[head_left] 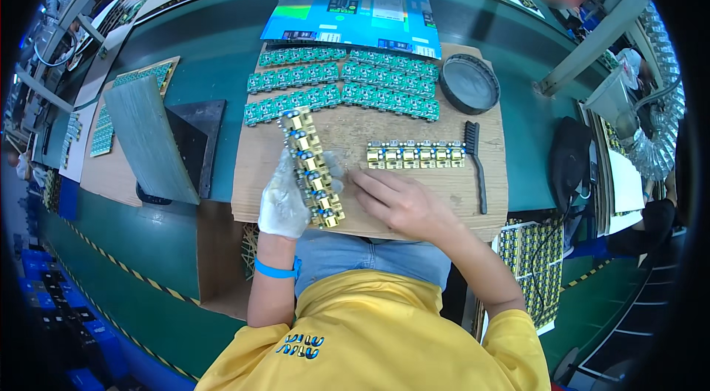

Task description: Inspecting and assembling electronic components onto printed circuit board arrays at a manual assembly station.

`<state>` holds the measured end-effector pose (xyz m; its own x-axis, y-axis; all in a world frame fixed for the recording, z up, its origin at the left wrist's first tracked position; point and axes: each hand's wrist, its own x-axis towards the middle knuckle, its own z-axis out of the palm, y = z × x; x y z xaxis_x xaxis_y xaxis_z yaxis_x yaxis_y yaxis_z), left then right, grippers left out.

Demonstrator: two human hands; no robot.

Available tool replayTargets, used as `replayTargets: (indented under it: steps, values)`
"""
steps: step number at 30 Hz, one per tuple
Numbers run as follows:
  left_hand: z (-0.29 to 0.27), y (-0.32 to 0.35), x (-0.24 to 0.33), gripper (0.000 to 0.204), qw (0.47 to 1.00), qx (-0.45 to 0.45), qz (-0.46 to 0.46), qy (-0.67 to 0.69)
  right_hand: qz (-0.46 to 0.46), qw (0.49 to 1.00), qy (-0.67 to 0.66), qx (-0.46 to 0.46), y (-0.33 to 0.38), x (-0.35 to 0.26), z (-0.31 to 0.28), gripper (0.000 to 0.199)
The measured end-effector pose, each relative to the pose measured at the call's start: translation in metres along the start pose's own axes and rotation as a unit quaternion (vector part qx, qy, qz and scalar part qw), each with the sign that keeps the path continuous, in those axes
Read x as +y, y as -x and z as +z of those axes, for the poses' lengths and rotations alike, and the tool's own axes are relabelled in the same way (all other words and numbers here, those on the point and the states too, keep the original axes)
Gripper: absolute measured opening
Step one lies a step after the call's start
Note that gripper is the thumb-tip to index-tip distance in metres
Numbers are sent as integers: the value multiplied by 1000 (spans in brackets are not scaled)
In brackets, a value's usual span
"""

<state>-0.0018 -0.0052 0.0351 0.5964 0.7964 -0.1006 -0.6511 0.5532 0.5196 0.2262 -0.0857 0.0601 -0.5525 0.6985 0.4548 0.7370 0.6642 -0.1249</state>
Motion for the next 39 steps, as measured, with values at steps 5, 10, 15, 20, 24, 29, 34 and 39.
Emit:
replayTargets:
  steps: [5,10,15,20,24,29,34,39]
  values:
    - [8,14,18,51,991,98,69,-56,59,998,10,35,11,12,-23,44]
    - [27,10,43,47,935,66,110,-332,240,968,59,39,30,36,-41,50]
    - [47,-38,55,49,656,12,333,-677,218,974,57,-6,33,57,-45,52]
    - [95,-86,99,52,531,5,365,-765,254,965,45,-51,12,61,-76,49]
    - [112,-158,124,50,399,-2,323,-858,175,979,95,52,-15,104,-95,50]
    - [95,-242,118,46,239,8,245,-940,362,924,101,65,-64,184,-95,44]
    - [57,-279,107,48,253,11,218,-943,249,946,199,57,-96,242,-72,35]
    - [40,-260,121,53,287,47,328,-899,225,954,197,-19,-104,284,-49,35]
